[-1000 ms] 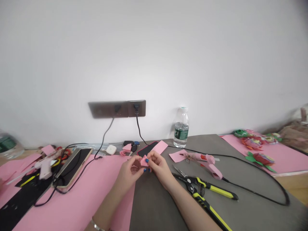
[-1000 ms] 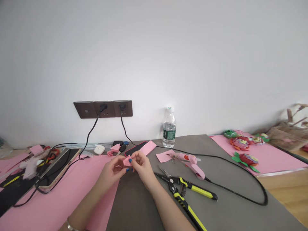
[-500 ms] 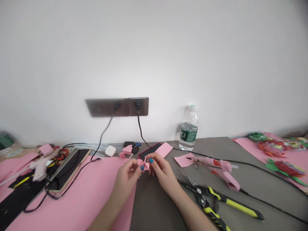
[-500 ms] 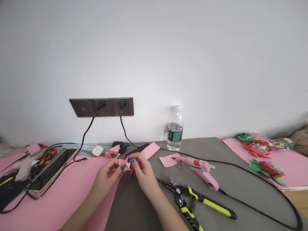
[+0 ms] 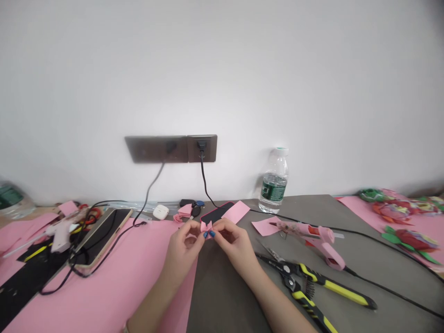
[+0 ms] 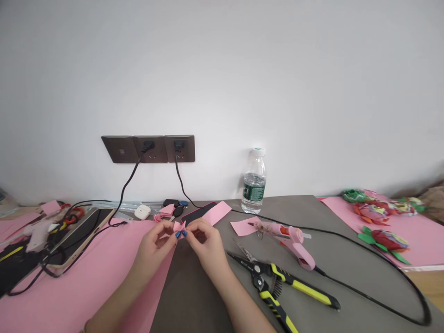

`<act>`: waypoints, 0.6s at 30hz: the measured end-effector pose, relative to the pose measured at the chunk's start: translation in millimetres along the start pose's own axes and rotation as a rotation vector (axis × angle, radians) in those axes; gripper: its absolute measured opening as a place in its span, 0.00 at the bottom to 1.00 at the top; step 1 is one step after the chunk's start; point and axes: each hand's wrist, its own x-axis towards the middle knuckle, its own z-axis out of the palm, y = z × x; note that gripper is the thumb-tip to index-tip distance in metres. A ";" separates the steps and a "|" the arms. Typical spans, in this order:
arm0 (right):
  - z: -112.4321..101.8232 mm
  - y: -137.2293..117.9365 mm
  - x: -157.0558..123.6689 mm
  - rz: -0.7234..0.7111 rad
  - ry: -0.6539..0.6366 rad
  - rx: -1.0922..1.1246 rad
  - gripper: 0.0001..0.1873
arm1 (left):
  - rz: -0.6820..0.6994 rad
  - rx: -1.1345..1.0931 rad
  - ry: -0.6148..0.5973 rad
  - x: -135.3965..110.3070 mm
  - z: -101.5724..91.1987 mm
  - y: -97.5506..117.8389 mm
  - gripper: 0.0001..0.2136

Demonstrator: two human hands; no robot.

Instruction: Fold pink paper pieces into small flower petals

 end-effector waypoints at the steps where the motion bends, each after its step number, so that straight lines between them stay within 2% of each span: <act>1: 0.3 0.0 0.1 0.031 -0.002 0.025 0.10 | 0.006 -0.008 0.007 -0.5 0.0 0.5 0.05; 5: 1.7 -0.6 0.5 0.129 -0.004 0.130 0.14 | 0.032 -0.055 0.057 -1.9 0.7 1.5 0.07; 8: 3.0 -1.7 0.4 0.111 0.029 0.183 0.15 | 0.051 -0.012 0.044 -2.0 0.9 2.0 0.08; 13: 3.6 -3.4 -0.1 0.128 -0.043 0.153 0.13 | 0.067 0.034 0.052 -1.3 0.3 3.5 0.07; 18: 2.3 -3.3 -0.2 0.108 -0.020 0.174 0.12 | 0.130 0.098 0.025 -0.7 -2.0 2.5 0.06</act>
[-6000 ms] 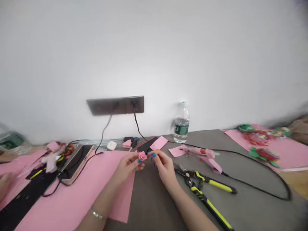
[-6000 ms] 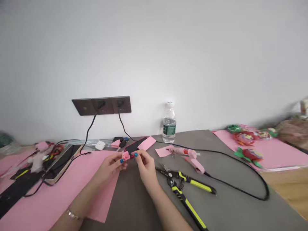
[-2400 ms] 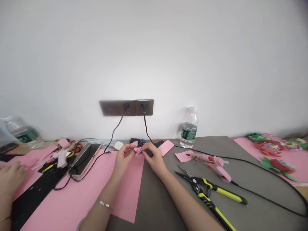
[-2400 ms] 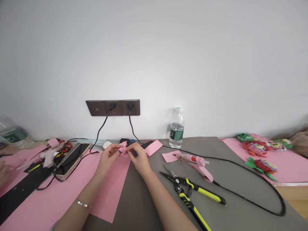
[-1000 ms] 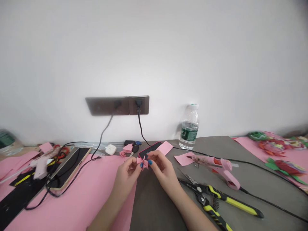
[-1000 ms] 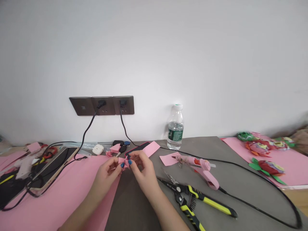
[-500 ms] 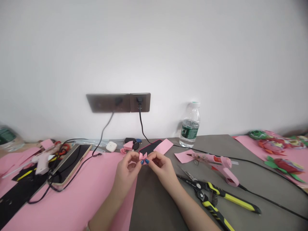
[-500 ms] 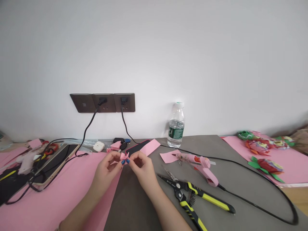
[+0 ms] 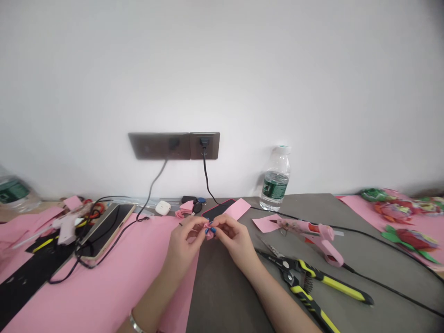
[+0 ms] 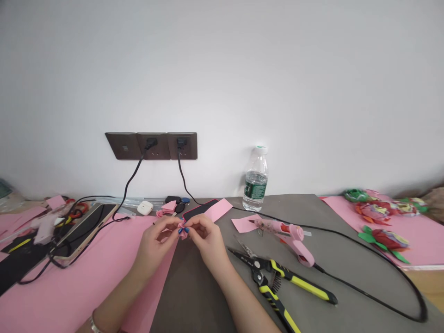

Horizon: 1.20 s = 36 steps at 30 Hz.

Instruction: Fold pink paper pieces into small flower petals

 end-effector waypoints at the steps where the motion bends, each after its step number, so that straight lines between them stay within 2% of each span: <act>1: -0.2 0.2 0.1 0.004 -0.003 -0.001 0.11 | 0.007 0.012 -0.004 0.1 -0.4 -0.1 0.06; 11: 0.6 2.1 -1.8 -0.036 0.018 -0.074 0.06 | 0.103 0.086 0.034 2.1 -2.9 0.2 0.04; 18: -1.3 2.3 -1.1 -0.068 -0.015 -0.099 0.03 | 0.037 0.086 -0.077 3.0 -7.0 1.8 0.04; 23: -3.8 3.9 0.1 -0.018 -0.054 -0.113 0.07 | -0.008 0.101 -0.042 3.0 -9.8 -3.2 0.03; 31: -4.8 -0.6 0.8 0.076 -0.126 0.001 0.15 | -0.118 -0.147 -0.073 4.8 -8.4 1.4 0.06; 36: -5.2 -3.7 0.0 0.028 -0.142 -0.036 0.15 | -0.099 -0.148 -0.075 3.9 -9.5 4.2 0.07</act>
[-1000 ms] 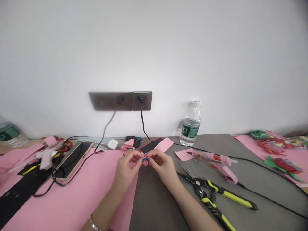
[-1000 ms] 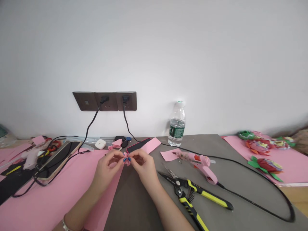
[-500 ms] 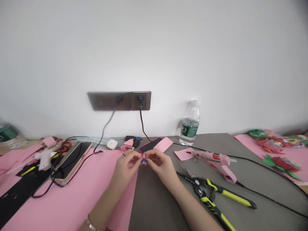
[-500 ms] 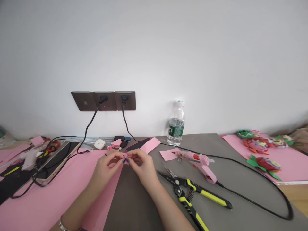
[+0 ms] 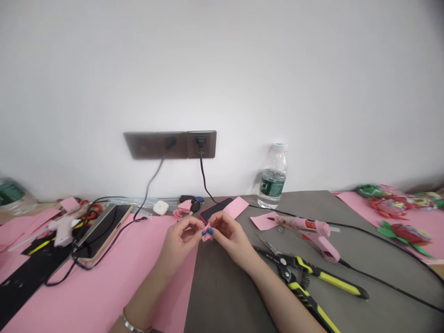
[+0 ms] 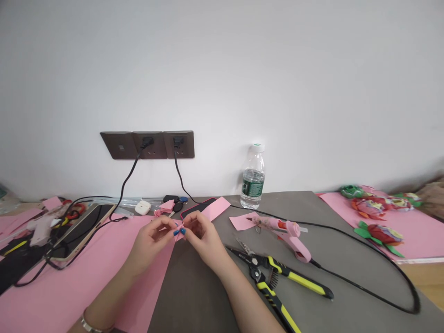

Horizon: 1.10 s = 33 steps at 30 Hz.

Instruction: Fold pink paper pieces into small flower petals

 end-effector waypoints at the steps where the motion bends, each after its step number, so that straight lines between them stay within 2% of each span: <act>1: -0.1 -0.3 0.1 -0.008 0.014 -0.009 0.15 | 0.006 0.003 -0.001 -0.3 0.0 -0.1 0.07; 10: -1.3 -3.1 1.6 0.016 0.036 0.017 0.15 | -0.016 0.001 0.021 -0.7 0.3 2.0 0.08; 21: -1.0 -4.1 -0.2 -0.090 0.065 -0.045 0.12 | 0.153 0.233 0.080 -0.8 -1.6 2.4 0.02; 26: -1.1 -1.2 0.1 -0.097 0.055 -0.016 0.11 | 0.141 0.167 0.104 -1.7 -1.6 2.1 0.03; 33: -0.3 -0.7 0.4 -0.080 0.032 0.032 0.09 | 0.031 -0.004 0.008 -1.9 0.2 4.7 0.05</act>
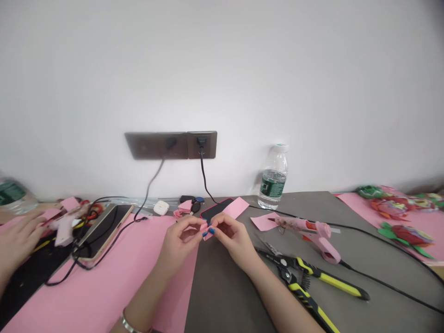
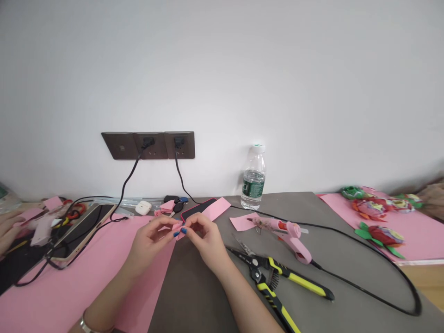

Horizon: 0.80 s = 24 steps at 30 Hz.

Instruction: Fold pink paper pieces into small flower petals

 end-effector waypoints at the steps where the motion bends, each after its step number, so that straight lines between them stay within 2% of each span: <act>1: -0.2 -0.3 0.1 -0.002 0.004 -0.001 0.10 | -0.002 -0.011 -0.006 0.0 -0.9 0.2 0.05; 3: -1.0 -0.9 0.3 0.008 0.012 0.005 0.10 | 0.027 0.002 -0.014 0.2 -4.2 0.0 0.06; 6: -2.0 -1.8 0.5 0.054 0.009 0.044 0.11 | 0.130 0.137 -0.048 1.5 -10.9 -1.5 0.09; 11: -0.3 -3.2 0.5 0.050 -0.022 0.079 0.12 | 0.263 0.302 -0.001 2.1 -14.7 -2.7 0.04; 19: 1.7 0.7 -0.1 -0.012 -0.005 0.043 0.10 | 0.197 0.223 0.035 0.2 -7.4 -4.6 0.05; 24: 1.8 3.4 -2.4 -0.085 0.060 -0.093 0.06 | 0.139 0.171 0.009 -2.4 -3.5 -8.5 0.12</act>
